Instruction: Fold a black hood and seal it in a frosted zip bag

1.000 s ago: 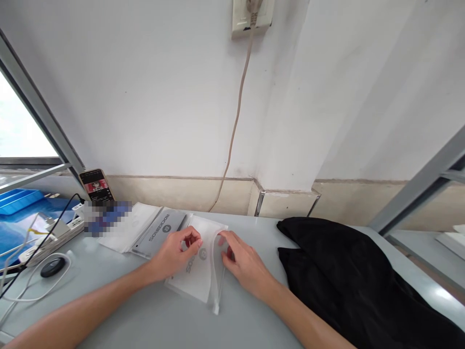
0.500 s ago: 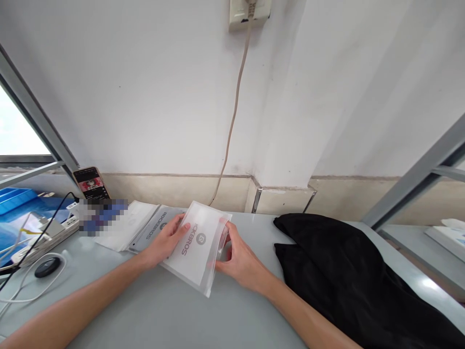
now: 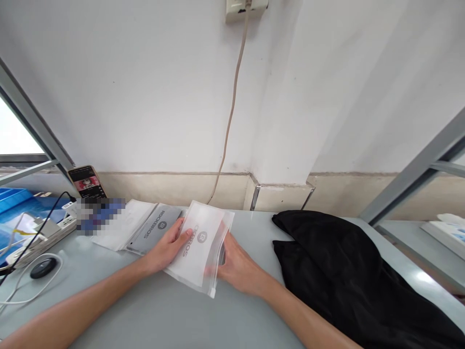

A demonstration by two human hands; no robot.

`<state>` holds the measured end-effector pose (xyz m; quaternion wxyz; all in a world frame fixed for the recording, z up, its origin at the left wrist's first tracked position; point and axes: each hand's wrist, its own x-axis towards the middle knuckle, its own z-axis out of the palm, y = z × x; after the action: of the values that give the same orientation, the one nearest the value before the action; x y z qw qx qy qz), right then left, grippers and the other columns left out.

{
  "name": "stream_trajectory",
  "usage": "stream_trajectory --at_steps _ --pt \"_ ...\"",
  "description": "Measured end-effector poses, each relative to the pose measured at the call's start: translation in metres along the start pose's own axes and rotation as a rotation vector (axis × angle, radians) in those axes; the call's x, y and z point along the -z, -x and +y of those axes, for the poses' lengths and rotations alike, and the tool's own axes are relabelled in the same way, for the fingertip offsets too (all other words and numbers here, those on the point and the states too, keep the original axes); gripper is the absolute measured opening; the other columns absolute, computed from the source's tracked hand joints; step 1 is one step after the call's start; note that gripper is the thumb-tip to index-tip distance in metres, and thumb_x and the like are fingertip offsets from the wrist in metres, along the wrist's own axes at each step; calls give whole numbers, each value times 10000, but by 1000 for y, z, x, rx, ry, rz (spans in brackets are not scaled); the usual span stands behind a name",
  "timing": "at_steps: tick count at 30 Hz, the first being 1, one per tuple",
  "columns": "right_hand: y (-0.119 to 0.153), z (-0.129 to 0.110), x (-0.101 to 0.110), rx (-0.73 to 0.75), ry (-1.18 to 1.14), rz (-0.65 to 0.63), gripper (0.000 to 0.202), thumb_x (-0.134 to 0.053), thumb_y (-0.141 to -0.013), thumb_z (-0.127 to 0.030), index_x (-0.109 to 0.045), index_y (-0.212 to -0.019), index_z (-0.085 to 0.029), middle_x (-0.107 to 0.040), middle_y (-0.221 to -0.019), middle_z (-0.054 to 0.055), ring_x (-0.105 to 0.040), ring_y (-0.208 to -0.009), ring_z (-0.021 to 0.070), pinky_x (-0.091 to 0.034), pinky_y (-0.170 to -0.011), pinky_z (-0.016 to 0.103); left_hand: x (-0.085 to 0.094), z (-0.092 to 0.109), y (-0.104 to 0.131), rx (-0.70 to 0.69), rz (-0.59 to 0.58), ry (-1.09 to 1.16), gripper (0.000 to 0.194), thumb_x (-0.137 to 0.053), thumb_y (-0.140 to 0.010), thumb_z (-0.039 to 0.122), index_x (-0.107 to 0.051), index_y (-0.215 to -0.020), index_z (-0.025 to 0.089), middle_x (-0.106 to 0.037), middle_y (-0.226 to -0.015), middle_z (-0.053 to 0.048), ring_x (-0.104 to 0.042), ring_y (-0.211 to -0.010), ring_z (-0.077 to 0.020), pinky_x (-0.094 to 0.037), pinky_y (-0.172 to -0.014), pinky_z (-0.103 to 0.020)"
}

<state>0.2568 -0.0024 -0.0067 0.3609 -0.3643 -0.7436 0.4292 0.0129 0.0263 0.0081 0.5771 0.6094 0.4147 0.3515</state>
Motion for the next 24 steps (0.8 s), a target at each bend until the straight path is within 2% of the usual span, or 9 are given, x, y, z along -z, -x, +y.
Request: stream_trajectory --at_steps 4,6,9,12,14,17,21,24 --pt "0 0 1 15 109 -18 671 -686 -982 -561 -499 -1592 -352 -558 -1572 102 -519 -1426 381 -513 -1129 531 1 -3 -3 -45 37 -41 543 -633 -989 671 -587 -1276 212 -730 -1107 -88 -717 -959 -244 -566 -759 -322" --pt "0 1 2 13 131 -5 556 -614 -1030 -554 -557 -1551 -369 -559 -1563 86 -523 -1417 359 -500 -1137 515 5 -5 -7 -51 78 -68 572 -633 -982 671 -565 -1311 209 -741 -1018 -79 -721 -834 -229 -553 -665 -306" --pt "0 4 3 -13 142 24 517 -551 -1060 -555 -570 -1543 -371 -603 -1451 89 -585 -1307 312 -515 -1097 475 19 -4 -14 -77 146 -137 585 -598 -1000 642 -514 -1387 211 -756 -1000 -85 -718 -743 -226 -532 -585 -299" --pt "0 7 5 -86 144 44 546 -517 -1068 -565 -531 -1573 -357 -612 -1321 91 -635 -1104 253 -572 -902 398 42 2 -19 -151 264 -324 502 -521 -1047 565 -504 -1407 215 -770 -1056 -94 -722 -773 -234 -538 -622 -316" --pt "1 9 5 -127 137 47 539 -513 -1069 -557 -522 -1572 -362 -594 -1318 82 -630 -1050 225 -565 -826 363 61 9 -21 -172 367 -516 450 -464 -1072 488 -486 -1440 231 -774 -1070 -82 -720 -798 -240 -537 -689 -336" --pt "1 8 5 -155 135 37 502 -524 -1067 -538 -552 -1537 -365 -593 -1312 68 -620 -1027 207 -553 -810 350 87 17 -22 -67 447 -868 458 -417 -1077 382 -439 -1513 242 -766 -1055 -78 -733 -851 -278 -522 -770 -372" --pt "1 6 5 -157 139 32 448 -534 -1064 -530 -614 -1465 -345 -616 -1287 64 -620 -1012 205 -541 -800 351 118 19 -21 92 421 -1300 482 -358 -1091 308 -393 -1562 208 -770 -1031 -113 -743 -1009 -342 -516 -833 -392" --pt "0 6 6 -152 148 23 400 -531 -1068 -531 -666 -1386 -330 -631 -1259 59 -623 -1003 204 -531 -803 350 146 23 -16 134 407 -1438 495 -371 -1087 297 -407 -1568 184 -771 -1122 -168 -732 -1080 -377 -519 -882 -423"
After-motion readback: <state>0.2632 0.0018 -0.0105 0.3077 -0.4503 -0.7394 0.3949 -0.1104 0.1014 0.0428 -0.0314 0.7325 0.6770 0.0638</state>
